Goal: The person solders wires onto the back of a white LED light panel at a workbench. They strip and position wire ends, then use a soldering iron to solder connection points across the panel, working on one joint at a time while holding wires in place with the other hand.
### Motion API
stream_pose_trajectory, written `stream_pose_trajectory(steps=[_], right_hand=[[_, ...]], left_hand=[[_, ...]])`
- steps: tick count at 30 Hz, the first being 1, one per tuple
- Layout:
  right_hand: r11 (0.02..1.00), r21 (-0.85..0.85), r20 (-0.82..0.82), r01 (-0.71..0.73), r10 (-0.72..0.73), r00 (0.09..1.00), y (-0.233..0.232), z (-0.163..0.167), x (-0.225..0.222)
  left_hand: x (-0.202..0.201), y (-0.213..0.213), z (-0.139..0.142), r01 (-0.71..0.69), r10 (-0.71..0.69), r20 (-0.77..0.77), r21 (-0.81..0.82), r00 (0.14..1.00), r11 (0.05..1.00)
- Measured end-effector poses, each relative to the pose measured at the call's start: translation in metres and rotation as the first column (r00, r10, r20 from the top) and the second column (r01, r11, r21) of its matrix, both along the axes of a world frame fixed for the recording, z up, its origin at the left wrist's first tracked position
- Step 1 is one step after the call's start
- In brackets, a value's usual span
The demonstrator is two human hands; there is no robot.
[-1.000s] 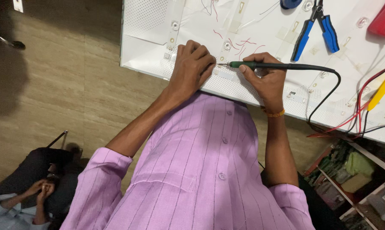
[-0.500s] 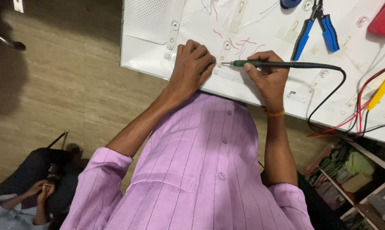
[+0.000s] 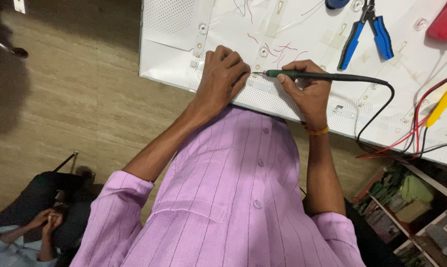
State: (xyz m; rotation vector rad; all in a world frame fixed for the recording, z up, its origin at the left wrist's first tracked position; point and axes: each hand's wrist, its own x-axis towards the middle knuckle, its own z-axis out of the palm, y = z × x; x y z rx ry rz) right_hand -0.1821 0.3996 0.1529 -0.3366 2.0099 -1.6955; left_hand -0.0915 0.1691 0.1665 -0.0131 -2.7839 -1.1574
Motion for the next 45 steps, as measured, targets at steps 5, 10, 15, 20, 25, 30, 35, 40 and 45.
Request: stream_pose_trajectory(steps=[5, 10, 15, 20, 25, 30, 35, 40, 45], right_hand=[[1.000, -0.003, 0.023, 0.015, -0.015, 1.000, 0.000, 0.002, 0.001], [1.000, 0.001, 0.024, 0.012, -0.012, 1.000, -0.001, 0.002, -0.001], [0.993, 0.113, -0.034, 0.017, -0.013, 0.999, -0.002, 0.004, -0.001], [0.995, 0.094, -0.082, 0.018, -0.011, 0.997, -0.005, 0.006, 0.000], [0.996, 0.090, -0.113, 0.015, -0.005, 0.994, -0.006, 0.005, -0.001], [0.990, 0.137, -0.136, 0.025, -0.006, 0.991, -0.003, 0.003, -0.001], [0.999, 0.034, -0.112, 0.026, -0.022, 0.993, -0.002, -0.002, -0.002], [0.997, 0.053, -0.090, 0.056, -0.051, 0.995, 0.001, -0.005, -0.001], [0.996, 0.088, -0.137, 0.024, -0.011, 0.990, 0.000, -0.004, -0.002]], left_hand=[[0.000, -0.001, 0.002, 0.014, -0.014, -0.008, -0.002, 1.000, 1.000], [0.000, -0.002, 0.003, 0.015, -0.015, -0.014, -0.004, 1.000, 1.000], [-0.001, -0.001, 0.002, 0.013, -0.013, -0.026, -0.003, 1.000, 1.000], [0.000, -0.001, 0.003, 0.010, -0.010, -0.020, 0.011, 1.000, 1.000], [-0.001, -0.001, 0.002, 0.007, -0.007, -0.011, -0.002, 1.000, 1.000], [0.000, 0.000, 0.001, 0.006, -0.006, 0.002, 0.012, 1.000, 1.000], [0.000, -0.001, 0.002, 0.006, -0.006, 0.005, 0.026, 1.000, 1.000], [0.000, -0.001, 0.004, 0.009, -0.009, 0.002, 0.029, 1.000, 1.000], [0.000, -0.001, 0.005, 0.010, -0.010, 0.001, 0.032, 1.000, 0.999]])
